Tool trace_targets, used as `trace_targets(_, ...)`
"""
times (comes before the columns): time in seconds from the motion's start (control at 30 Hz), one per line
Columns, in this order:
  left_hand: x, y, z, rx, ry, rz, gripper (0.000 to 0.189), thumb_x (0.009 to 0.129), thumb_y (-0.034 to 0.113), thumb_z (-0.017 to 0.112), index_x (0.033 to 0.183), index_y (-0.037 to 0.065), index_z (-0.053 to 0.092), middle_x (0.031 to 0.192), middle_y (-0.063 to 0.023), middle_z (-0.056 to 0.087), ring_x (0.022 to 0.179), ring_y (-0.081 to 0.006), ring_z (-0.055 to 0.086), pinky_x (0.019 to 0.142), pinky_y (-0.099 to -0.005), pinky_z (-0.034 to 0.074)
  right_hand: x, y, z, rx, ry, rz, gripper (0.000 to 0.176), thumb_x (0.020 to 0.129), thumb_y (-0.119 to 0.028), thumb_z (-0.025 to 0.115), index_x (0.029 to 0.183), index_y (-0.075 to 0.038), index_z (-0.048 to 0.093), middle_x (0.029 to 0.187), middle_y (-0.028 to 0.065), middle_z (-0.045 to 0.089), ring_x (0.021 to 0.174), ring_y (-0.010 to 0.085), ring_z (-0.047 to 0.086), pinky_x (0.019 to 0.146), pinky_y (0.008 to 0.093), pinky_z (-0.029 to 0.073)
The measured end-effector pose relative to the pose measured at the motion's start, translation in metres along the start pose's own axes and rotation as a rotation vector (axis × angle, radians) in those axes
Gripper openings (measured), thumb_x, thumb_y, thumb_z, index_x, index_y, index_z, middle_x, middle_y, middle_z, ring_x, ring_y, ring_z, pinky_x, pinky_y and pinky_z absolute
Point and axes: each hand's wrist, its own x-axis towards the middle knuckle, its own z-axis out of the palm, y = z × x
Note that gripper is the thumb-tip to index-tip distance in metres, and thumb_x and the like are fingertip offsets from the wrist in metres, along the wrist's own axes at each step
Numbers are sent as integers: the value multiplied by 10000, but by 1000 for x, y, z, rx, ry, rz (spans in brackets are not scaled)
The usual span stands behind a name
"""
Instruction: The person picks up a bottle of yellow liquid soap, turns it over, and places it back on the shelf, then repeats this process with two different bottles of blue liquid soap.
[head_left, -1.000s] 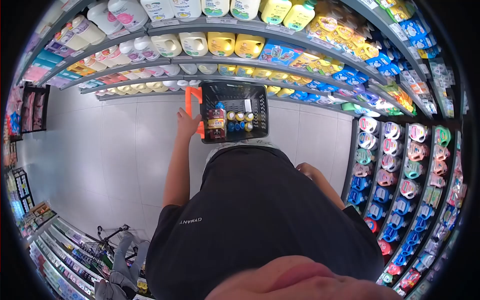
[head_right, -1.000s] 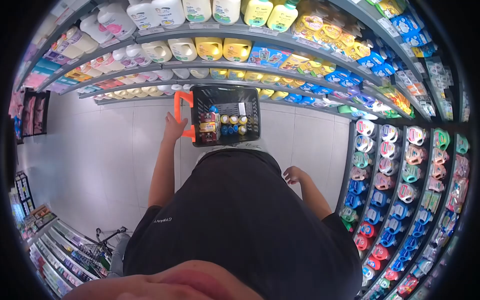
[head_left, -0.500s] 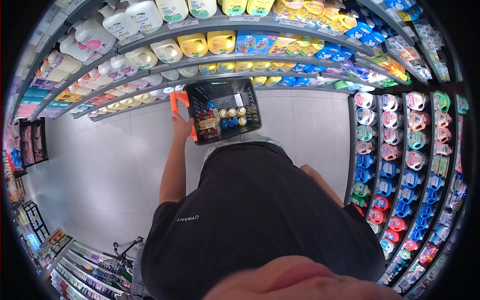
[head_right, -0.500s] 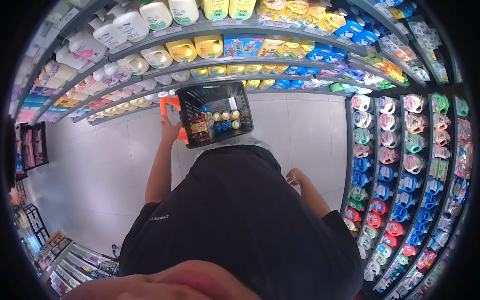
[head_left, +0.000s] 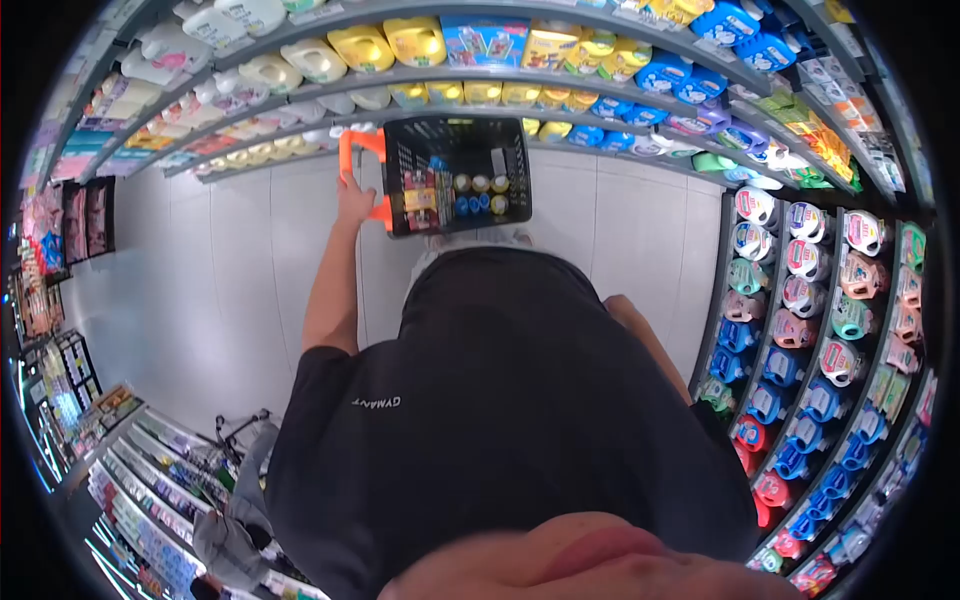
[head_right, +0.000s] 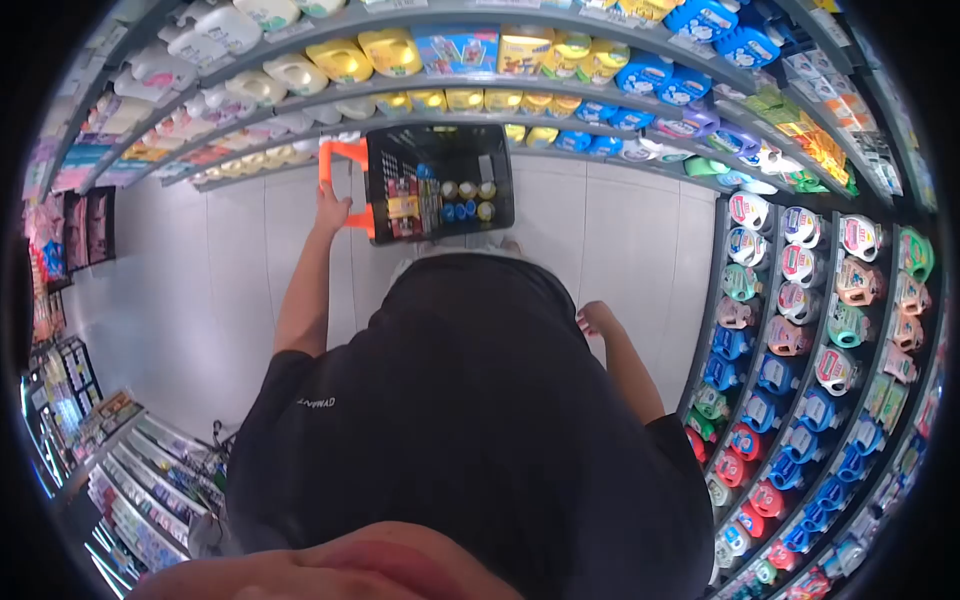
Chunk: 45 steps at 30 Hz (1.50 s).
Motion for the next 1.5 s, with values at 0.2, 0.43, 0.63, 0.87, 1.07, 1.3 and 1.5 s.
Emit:
trace_targets(0.2,-19,43,39,202,41,34,1068,799,302,694,1534,-158,70,1578,-425,112,1490,-545,131,1253,-498,145,3,65,-52,42,-21,64,317,968,-225,472,1148,-46,661,971,140,729,698,266,674,645,409,541)
trace_targets(0.43,-18,69,55,254,-44,9,1098,800,326,700,1544,-147,45,1599,-413,60,1513,-533,65,1259,-487,126,-12,98,-67,245,10,232,305,983,-237,483,1173,-64,646,1007,121,728,728,257,672,644,410,531)
trace_targets(0.63,-27,92,54,206,-66,26,1156,785,375,737,1552,-132,36,1613,-396,31,1523,-515,49,1261,-481,118,1,96,-61,158,11,172,259,979,-212,503,1144,-71,644,962,121,725,646,244,635,580,402,515)
trace_targets(0.87,-20,68,79,266,-70,90,1238,802,534,758,1563,-111,26,1627,-374,9,1528,-503,35,1260,-510,108,42,107,-55,-230,-29,-233,117,902,-53,566,905,-64,682,801,99,704,606,219,654,496,392,526)
trace_targets(1.07,-30,99,72,219,105,80,1060,858,456,702,1572,-75,125,1642,-338,7,1529,-500,41,1248,-547,130,146,106,-84,-831,29,-566,368,855,-426,621,944,-109,785,982,168,744,946,363,709,865,458,551)
trace_targets(1.3,-103,137,79,273,95,72,890,811,291,673,1529,-55,278,1582,-403,130,1472,-550,183,1190,-594,233,105,36,-80,-55,-60,-160,274,959,-203,564,1152,-45,677,1013,113,758,796,272,750,622,392,571)
trace_targets(1.5,-116,108,86,-157,-49,217,648,818,215,625,1406,3,456,1419,-346,454,1202,-506,547,988,-524,491,70,-20,-78,-97,18,-77,285,960,-222,544,1129,-18,647,1008,120,756,716,272,728,601,402,567)
